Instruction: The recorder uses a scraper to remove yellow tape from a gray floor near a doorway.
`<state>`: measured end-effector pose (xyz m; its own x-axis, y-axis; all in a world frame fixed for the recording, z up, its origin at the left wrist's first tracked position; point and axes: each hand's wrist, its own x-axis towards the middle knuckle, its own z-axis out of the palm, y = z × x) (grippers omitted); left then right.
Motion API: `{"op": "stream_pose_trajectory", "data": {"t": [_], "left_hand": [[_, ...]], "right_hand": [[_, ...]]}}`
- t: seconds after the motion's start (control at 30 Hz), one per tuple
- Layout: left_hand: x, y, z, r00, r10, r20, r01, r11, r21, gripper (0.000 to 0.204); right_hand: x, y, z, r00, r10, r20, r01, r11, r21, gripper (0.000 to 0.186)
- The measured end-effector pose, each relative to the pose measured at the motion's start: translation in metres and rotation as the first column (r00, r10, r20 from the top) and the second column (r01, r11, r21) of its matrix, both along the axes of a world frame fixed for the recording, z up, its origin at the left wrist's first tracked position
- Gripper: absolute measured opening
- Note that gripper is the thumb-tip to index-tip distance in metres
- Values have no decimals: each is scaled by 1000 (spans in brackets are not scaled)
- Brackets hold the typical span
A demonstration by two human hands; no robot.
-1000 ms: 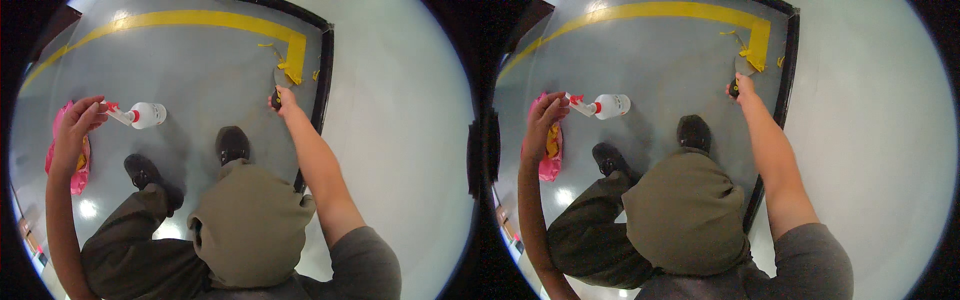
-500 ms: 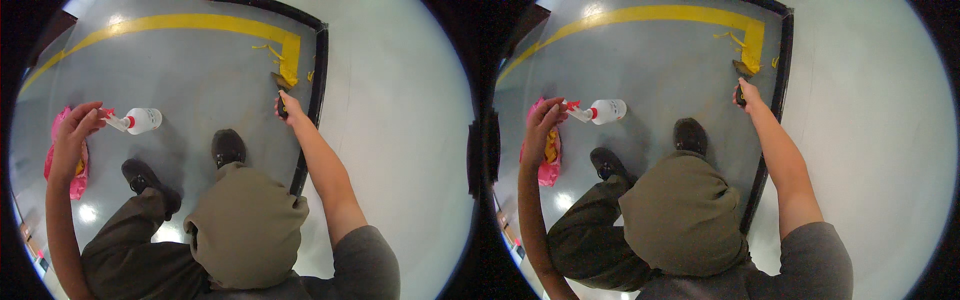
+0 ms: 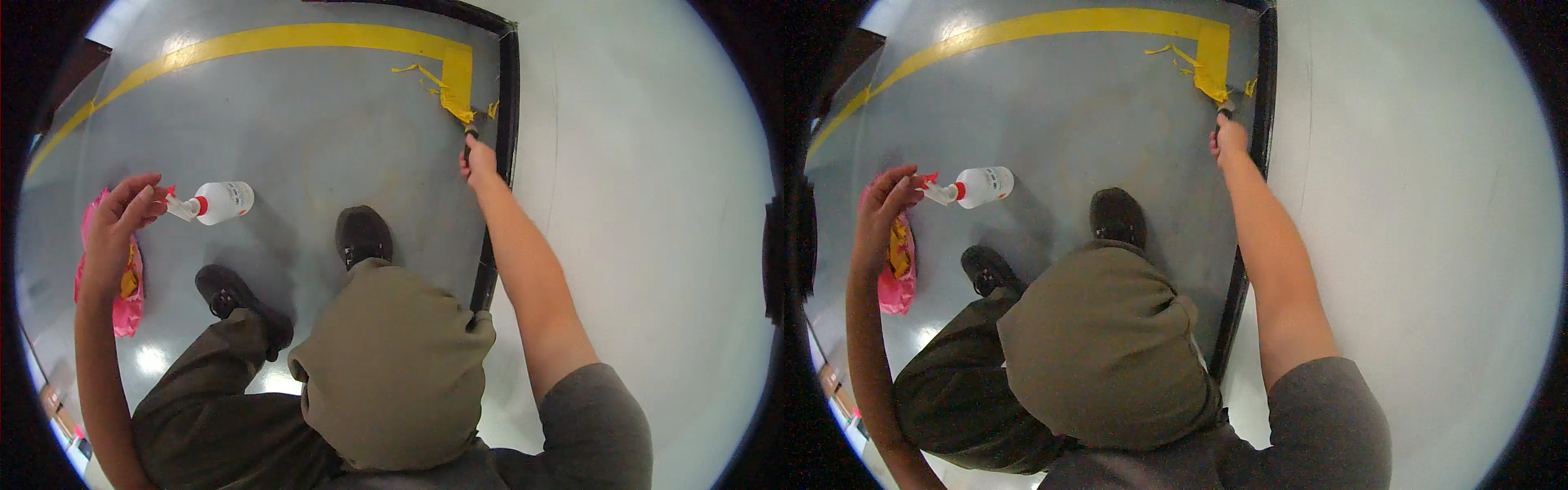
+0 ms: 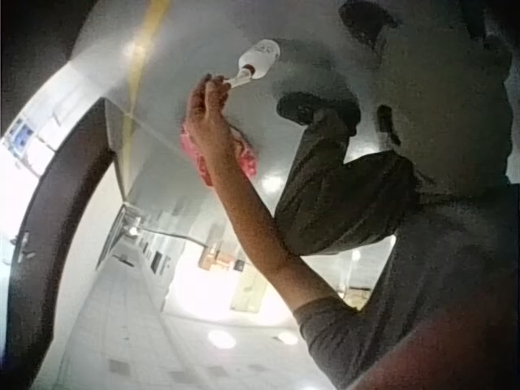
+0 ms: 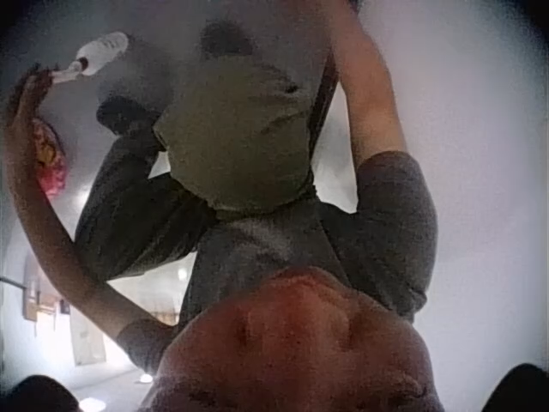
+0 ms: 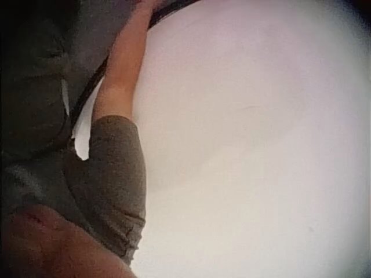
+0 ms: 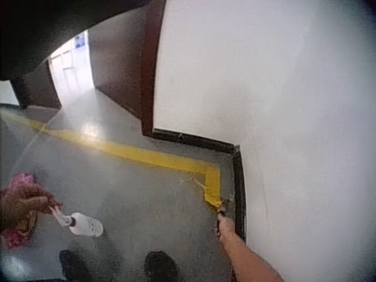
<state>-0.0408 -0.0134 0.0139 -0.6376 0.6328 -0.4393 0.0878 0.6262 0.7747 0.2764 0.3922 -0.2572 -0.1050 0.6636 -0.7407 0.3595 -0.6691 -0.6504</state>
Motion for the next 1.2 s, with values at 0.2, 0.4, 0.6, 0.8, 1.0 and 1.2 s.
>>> {"op": "stream_pose_trajectory", "data": {"t": [0.2,0.4,0.6,0.8,1.0,1.2], "left_hand": [[-5,0,1,1000,26,-16,-26,1000,-15,36],[-4,5,0,999,40,-35,-40,999,-8,36],[4,19,3,999,23,-28,-22,999,29,37],[1,24,10,998,13,-58,-10,998,55,39],[-5,11,12,1000,-9,-26,9,1000,20,39],[0,1,9,1000,-14,13,13,997,70,39]], "right_hand": [[17,-36,3,985,144,99,-143,990,-11,27],[49,-71,4,973,113,203,-144,978,148,32],[14,-7,18,992,109,68,-116,988,99,31],[66,-92,22,969,181,168,-216,950,225,42],[111,-138,2,860,284,425,-431,850,304,37],[2,-4,16,929,195,316,-284,921,266,35]]}}
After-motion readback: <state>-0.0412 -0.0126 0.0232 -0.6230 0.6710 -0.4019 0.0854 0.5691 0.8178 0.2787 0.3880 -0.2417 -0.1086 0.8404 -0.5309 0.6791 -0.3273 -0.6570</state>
